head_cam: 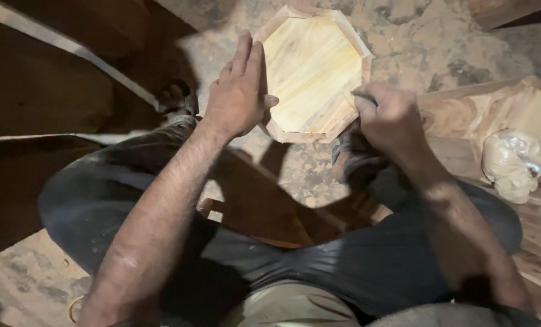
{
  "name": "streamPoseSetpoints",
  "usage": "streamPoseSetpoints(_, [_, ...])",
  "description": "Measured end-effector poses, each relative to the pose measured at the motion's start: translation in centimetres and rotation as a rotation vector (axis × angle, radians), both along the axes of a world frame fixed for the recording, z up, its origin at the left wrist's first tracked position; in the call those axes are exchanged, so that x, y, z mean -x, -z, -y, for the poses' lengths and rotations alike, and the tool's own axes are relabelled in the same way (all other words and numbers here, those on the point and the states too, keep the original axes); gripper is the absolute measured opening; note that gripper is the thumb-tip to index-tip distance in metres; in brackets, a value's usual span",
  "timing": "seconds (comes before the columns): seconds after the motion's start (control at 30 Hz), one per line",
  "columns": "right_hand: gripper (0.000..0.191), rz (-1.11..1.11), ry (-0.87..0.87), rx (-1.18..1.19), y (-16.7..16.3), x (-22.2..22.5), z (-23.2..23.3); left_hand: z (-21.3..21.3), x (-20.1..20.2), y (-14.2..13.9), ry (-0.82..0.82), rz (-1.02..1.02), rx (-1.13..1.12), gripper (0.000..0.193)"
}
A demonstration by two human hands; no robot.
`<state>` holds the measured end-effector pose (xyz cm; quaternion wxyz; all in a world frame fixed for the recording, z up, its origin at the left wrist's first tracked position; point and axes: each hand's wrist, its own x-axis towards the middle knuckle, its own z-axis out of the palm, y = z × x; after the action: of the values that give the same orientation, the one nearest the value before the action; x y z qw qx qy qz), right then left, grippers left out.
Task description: The person sits on the floor of a woodworking shop and sands the edges of an octagonal wooden piece using a small sanding block, rotating the piece to reach different sides. They briefly knead a wrapped putty-like material and press it onto the wood before resuming sanding the edges.
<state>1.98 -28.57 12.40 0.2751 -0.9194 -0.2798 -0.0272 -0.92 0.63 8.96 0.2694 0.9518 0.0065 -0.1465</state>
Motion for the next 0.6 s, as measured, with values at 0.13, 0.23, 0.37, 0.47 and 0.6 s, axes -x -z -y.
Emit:
streamPoseSetpoints(0.13, [0.017, -0.108, -0.038, 0.101, -0.6, 2.0, -1.9, 0.0, 0.1, 0.2, -0.008, 0.001, 0.012, 0.106])
streamPoseSetpoints(0.23, [0.022, -0.586, 0.148, 0.131, -1.7, 3.1, -3.0, 0.0, 0.0, 0.3, -0.008, -0.022, 0.0, 0.108])
streamPoseSetpoints(0.37, [0.024, -0.817, 0.527, -0.165, -4.5, 2.2, -0.6, 0.0, -0.1, 0.3, -0.004, 0.0, 0.009, 0.107])
streamPoseSetpoints(0.47, [0.021, -0.086, -0.012, 0.026, -5.2, 0.4, 2.0, 0.0, 0.0, 0.3, -0.019, -0.001, 0.028, 0.107])
streamPoseSetpoints(0.6, [0.017, -0.682, 0.436, -0.481, -3.6, 1.2, 3.5, 0.2, -0.2, 0.0, -0.026, -0.012, 0.038, 0.106])
